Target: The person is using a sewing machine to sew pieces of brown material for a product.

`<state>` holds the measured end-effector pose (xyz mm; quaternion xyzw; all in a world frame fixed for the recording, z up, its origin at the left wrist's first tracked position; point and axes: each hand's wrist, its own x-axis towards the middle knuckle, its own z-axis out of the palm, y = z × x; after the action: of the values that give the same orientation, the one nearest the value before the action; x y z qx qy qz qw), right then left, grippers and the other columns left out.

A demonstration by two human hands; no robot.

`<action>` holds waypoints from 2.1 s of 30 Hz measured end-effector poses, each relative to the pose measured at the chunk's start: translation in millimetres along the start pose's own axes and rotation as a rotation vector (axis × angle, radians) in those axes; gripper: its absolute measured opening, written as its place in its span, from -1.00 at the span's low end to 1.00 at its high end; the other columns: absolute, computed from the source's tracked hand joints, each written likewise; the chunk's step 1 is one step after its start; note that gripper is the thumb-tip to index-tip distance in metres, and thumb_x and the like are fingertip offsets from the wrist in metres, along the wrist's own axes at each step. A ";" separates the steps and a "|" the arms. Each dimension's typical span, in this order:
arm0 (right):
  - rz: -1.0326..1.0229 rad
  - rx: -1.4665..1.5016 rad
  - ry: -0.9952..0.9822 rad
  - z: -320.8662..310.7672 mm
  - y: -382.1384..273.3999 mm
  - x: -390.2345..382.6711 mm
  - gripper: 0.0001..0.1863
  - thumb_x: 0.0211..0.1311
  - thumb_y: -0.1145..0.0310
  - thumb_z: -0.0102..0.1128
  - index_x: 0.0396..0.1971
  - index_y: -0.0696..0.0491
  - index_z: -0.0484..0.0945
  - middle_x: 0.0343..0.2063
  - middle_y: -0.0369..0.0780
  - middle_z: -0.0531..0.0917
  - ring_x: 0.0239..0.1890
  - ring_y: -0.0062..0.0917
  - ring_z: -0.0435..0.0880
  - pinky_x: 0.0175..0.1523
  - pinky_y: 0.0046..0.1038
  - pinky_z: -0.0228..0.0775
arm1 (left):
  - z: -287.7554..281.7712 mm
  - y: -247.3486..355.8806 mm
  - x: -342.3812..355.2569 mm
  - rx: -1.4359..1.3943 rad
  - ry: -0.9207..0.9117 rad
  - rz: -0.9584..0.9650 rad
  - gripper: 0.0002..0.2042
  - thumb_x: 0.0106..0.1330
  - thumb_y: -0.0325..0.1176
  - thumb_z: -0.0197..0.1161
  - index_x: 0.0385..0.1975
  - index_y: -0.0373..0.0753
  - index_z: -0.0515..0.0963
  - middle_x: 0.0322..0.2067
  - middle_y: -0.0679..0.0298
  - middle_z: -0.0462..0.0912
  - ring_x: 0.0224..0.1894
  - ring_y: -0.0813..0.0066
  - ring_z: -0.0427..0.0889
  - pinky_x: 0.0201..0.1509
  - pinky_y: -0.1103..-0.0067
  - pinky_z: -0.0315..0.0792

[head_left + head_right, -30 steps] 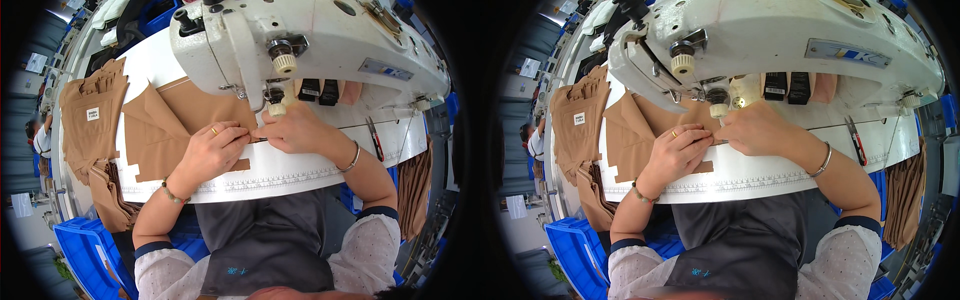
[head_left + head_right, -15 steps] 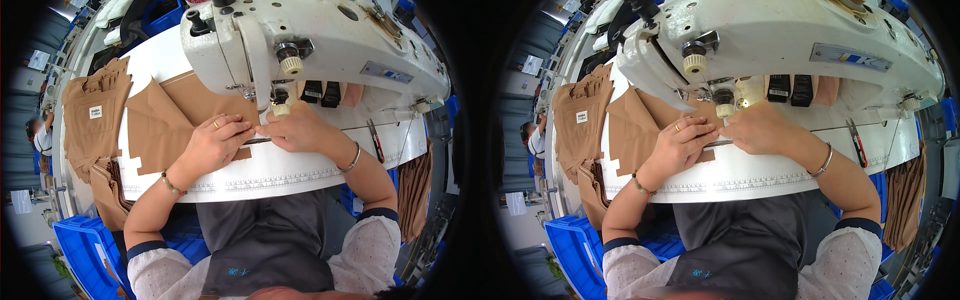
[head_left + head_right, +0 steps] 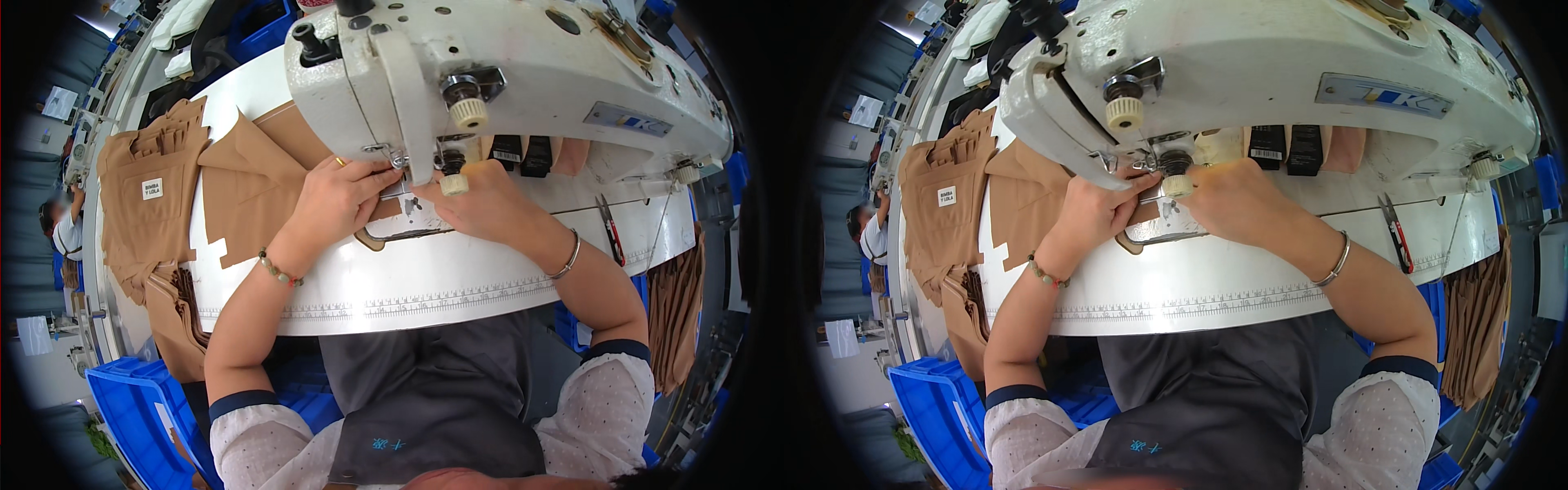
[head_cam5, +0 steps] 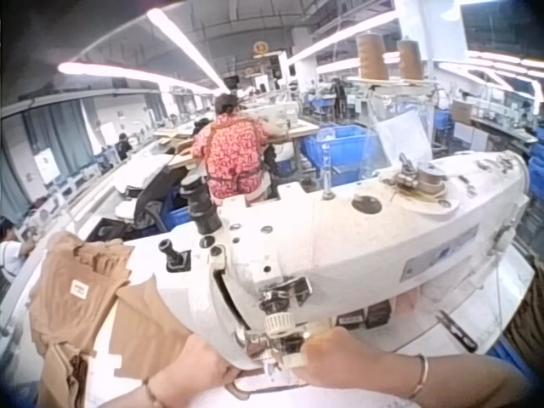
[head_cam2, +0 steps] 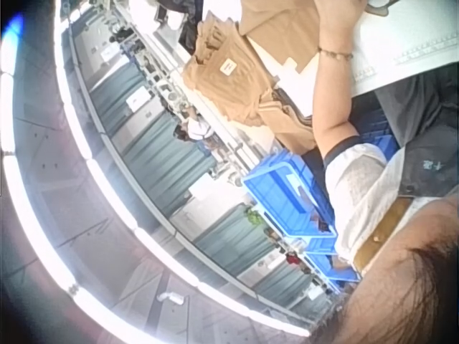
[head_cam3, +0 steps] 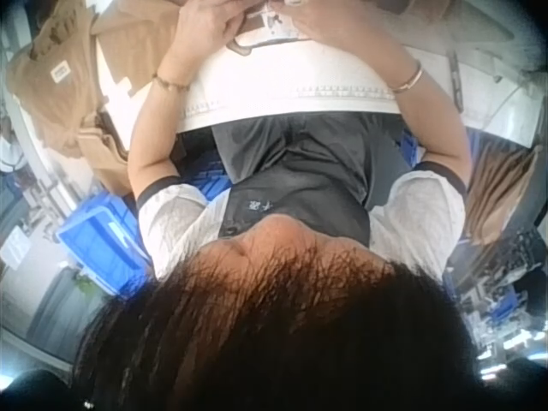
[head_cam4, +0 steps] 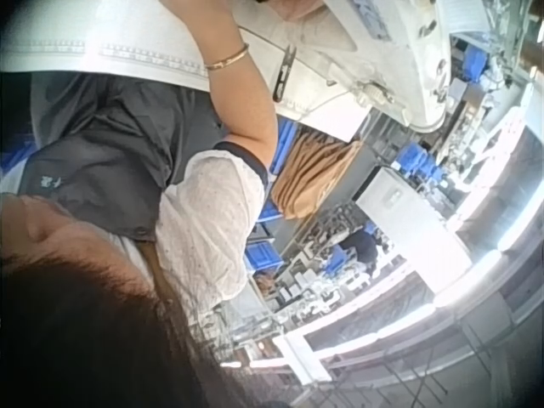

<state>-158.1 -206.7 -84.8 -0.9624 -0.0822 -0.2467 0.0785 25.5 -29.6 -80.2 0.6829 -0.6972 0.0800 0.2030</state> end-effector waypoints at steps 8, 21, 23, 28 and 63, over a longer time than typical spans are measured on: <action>-0.005 -0.025 -0.049 1.3 1.2 -0.2 -0.92 0.03 0.36 0.30 -0.56 0.00 0.68 -0.55 -0.27 0.59 -0.50 -0.43 0.69 -0.45 -0.35 0.52 | 1.1 -3.1 4.2 -0.009 0.029 -0.006 -0.70 0.08 -0.51 0.32 -0.17 -0.10 0.77 -0.15 0.38 0.78 -0.17 0.34 0.71 -0.10 0.44 0.57; -0.098 0.180 -0.051 7.6 -28.1 -3.2 -0.75 0.10 0.37 0.29 -0.18 0.02 0.67 -0.24 -0.22 0.65 -0.11 -0.37 0.69 -0.07 -0.32 0.57 | -38.7 -5.4 3.2 0.035 -0.101 -0.174 -0.63 0.17 -0.26 0.44 -0.01 -0.16 0.70 0.00 0.24 0.72 0.08 0.15 0.63 0.24 0.36 0.47; -0.167 0.287 0.038 11.0 -37.5 1.9 -0.68 0.13 0.35 0.30 -0.09 0.05 0.66 -0.14 -0.20 0.65 0.00 -0.35 0.66 0.07 -0.31 0.54 | -53.0 -24.2 -16.8 -0.097 -0.096 -0.320 -0.57 0.16 -0.18 0.46 0.02 -0.19 0.68 0.05 0.19 0.69 0.13 0.09 0.60 0.27 0.34 0.46; -0.250 0.238 -0.044 18.9 -42.0 1.1 -0.48 0.24 0.20 0.33 0.15 0.15 0.55 -0.01 -0.20 0.64 0.14 -0.37 0.57 0.34 -0.27 0.30 | -59.5 7.1 -46.3 0.112 -0.148 -0.486 -0.45 0.22 -0.04 0.44 0.11 -0.29 0.62 0.20 0.09 0.60 0.17 0.03 0.59 0.21 0.32 0.50; -0.372 0.222 -0.011 5.5 -41.2 -5.3 -0.70 0.03 0.12 0.39 -0.46 0.04 0.57 -0.45 -0.32 0.43 -0.28 -0.46 0.49 -0.20 -0.44 0.39 | -39.5 47.7 -53.3 -0.026 0.022 -0.175 -0.67 0.24 -0.35 0.41 -0.02 -0.25 0.60 -0.09 0.15 0.62 -0.07 0.11 0.60 -0.01 0.33 0.49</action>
<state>-168.2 -166.2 -87.5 -0.9175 -0.2854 -0.2413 0.1365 -15.4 37.4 -57.4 0.7375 -0.6335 0.0605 0.2259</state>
